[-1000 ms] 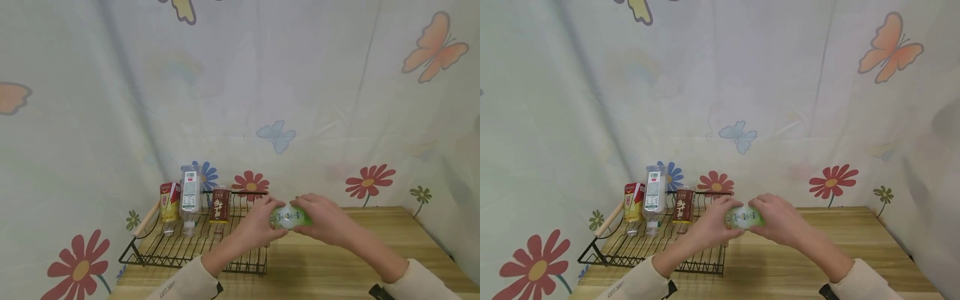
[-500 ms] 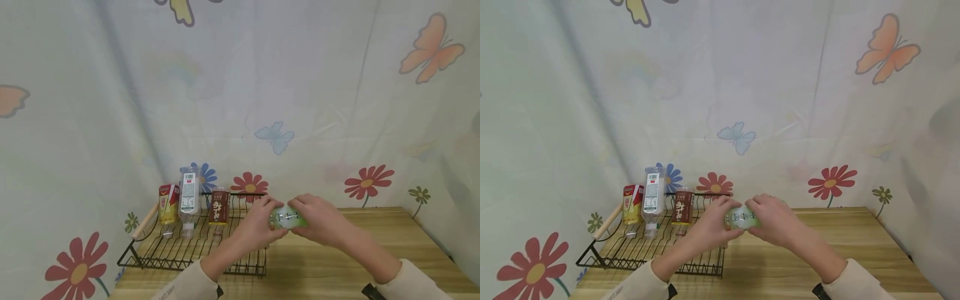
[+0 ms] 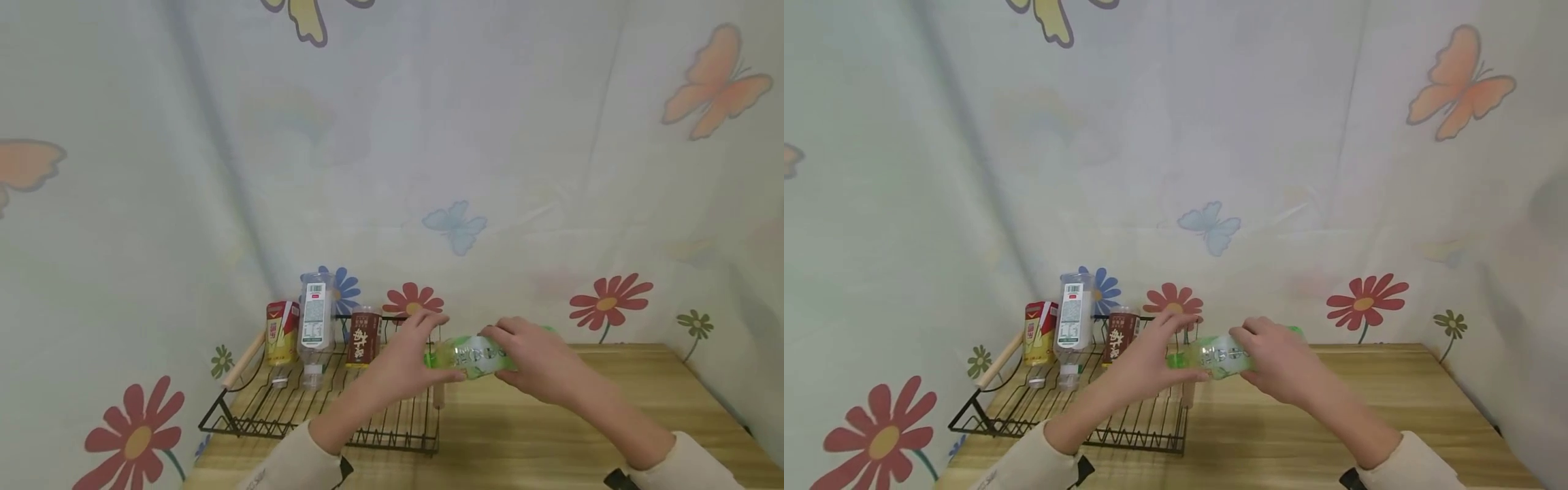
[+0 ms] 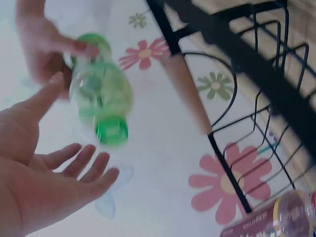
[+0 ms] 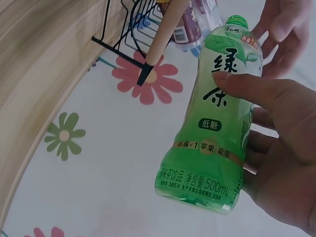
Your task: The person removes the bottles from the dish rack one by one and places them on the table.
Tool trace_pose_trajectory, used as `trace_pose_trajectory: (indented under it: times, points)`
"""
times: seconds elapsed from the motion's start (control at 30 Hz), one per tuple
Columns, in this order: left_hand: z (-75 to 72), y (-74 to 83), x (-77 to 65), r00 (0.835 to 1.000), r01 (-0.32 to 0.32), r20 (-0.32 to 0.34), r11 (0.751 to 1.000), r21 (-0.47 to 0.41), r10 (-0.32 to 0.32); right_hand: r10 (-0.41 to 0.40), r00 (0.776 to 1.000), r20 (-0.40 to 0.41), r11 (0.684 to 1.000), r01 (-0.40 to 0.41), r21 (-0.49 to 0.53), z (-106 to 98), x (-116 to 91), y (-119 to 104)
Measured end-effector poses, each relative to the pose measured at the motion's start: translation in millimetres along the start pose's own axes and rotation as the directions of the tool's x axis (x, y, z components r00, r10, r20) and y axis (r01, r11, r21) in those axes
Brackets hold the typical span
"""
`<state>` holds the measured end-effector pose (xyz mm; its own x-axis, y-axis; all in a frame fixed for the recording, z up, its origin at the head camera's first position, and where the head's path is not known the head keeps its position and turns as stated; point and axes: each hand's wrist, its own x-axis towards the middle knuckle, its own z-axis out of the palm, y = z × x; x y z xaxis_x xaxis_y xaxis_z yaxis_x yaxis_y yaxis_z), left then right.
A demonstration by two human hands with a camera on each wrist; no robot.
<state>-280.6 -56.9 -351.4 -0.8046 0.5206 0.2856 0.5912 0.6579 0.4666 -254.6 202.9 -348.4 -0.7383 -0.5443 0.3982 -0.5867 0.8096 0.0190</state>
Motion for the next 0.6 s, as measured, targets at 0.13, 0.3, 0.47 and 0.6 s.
trace_pose_trajectory:
  times: [0.13,0.3,0.47,0.6]
  points:
    - [-18.4,-8.6,-3.7,0.999,0.050,-0.012,0.994,-0.098,-0.052,0.012,1.000,0.000,0.999,-0.012,0.051,-6,-10,15]
    - [-32.5,-33.2,-9.9,0.991,0.075,-0.101,0.986,-0.147,-0.090,0.020,0.998,-0.055,0.996,-0.015,0.084,-18,-22,31]
    - [-38.3,-57.7,-13.4,0.968,0.103,-0.212,0.983,-0.151,-0.134,0.035,0.990,-0.139,0.997,-0.026,0.071,-37,-36,48]
    - [-38.6,-72.6,-15.2,0.947,0.146,-0.259,0.972,-0.182,-0.191,0.064,0.981,-0.185,0.995,-0.049,0.086,-48,-49,64]
